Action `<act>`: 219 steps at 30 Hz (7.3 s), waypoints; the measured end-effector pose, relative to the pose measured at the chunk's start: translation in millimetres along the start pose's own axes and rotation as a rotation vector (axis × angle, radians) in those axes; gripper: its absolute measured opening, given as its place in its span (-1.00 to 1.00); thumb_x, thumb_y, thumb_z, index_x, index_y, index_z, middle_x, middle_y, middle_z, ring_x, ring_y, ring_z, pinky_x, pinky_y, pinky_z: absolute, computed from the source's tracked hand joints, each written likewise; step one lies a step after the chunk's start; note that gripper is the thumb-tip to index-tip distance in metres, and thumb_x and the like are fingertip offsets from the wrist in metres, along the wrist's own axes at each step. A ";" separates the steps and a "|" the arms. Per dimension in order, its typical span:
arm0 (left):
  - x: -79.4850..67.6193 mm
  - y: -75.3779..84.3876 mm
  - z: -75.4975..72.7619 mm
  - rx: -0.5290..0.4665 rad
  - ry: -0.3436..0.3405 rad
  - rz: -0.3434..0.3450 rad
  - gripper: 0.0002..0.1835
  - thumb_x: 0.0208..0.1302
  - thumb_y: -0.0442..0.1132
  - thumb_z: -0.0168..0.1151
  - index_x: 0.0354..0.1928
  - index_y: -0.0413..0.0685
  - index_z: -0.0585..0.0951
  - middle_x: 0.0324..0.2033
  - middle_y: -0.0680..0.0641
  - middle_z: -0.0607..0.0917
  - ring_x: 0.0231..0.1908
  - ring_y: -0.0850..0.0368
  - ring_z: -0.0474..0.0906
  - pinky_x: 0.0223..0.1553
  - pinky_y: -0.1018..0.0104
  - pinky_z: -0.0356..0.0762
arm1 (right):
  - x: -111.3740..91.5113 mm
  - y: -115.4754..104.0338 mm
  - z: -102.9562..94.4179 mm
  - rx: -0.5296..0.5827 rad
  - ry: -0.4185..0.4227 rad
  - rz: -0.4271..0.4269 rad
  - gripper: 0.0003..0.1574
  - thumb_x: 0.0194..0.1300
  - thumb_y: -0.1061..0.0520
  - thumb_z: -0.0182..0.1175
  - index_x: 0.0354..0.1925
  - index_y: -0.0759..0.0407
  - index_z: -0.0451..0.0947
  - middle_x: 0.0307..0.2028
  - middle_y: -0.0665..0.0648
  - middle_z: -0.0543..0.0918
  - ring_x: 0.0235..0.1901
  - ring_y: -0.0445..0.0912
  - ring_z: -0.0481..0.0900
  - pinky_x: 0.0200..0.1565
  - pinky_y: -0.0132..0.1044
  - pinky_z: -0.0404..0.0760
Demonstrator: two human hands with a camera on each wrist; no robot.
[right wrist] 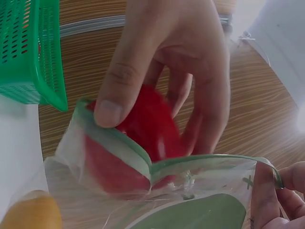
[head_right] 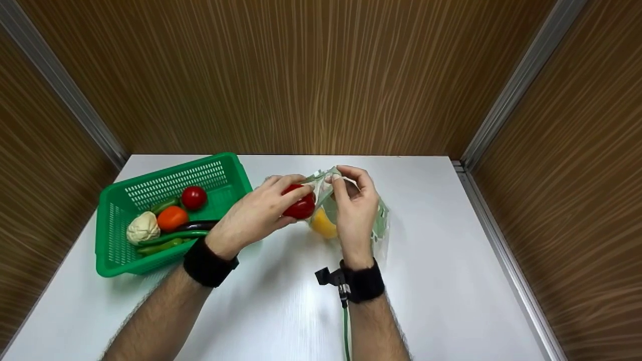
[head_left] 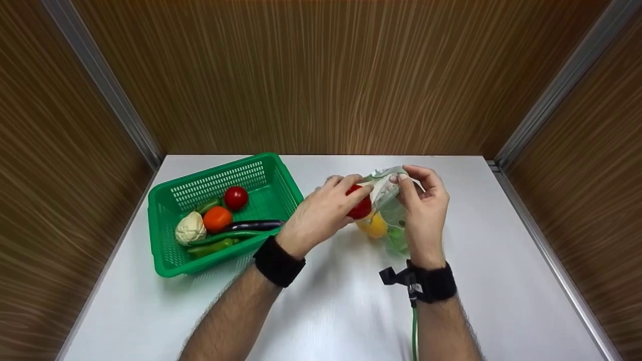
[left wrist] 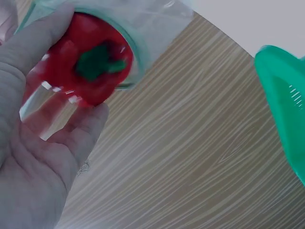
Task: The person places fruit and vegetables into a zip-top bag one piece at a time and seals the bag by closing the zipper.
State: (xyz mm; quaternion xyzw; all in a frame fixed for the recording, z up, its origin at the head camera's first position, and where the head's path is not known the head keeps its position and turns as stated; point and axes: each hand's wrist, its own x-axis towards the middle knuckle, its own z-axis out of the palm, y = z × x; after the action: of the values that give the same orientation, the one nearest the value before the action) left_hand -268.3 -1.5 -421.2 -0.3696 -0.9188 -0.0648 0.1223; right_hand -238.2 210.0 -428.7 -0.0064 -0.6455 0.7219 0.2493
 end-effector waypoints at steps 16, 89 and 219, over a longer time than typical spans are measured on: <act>-1.2 -12.7 29.2 -0.391 -0.213 -0.142 -0.15 0.70 0.05 0.48 0.85 0.21 0.32 0.72 -0.17 0.54 0.52 -0.22 0.70 0.55 -0.08 0.76 | -0.5 -0.3 0.8 0.017 -0.006 -0.021 -0.71 0.75 0.23 0.32 0.29 0.33 0.73 0.08 0.17 0.78 -0.01 -0.01 0.89 0.07 -0.41 0.88; -28.6 -144.9 -26.2 -0.135 -0.245 -0.446 -0.33 0.75 -0.06 0.38 0.72 -0.14 0.52 0.68 -0.35 0.57 0.67 -0.36 0.55 0.65 -0.33 0.61 | 0.4 3.0 3.6 0.046 0.018 -0.029 -0.65 0.76 0.31 0.29 0.38 0.30 0.68 0.18 0.12 0.75 0.11 -0.06 0.86 0.21 -0.41 0.86; -6.1 -20.1 -32.1 -0.177 0.040 -0.043 -0.26 0.45 -0.17 0.71 0.60 0.19 0.62 0.52 -0.16 0.66 0.42 -0.23 0.72 0.44 -0.05 0.85 | 16.6 10.4 -7.5 -0.336 -0.031 0.027 -0.76 0.76 0.25 0.33 0.20 0.37 0.80 -0.02 0.33 0.90 -0.26 -0.28 0.85 -0.11 -0.49 0.85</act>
State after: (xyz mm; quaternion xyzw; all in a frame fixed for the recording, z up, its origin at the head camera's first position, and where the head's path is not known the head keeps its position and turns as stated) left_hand -272.4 -26.7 -392.5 -0.3576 -0.9147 -0.1558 0.1059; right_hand -253.9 222.6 -434.5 -0.0453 -0.7608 0.6070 0.2250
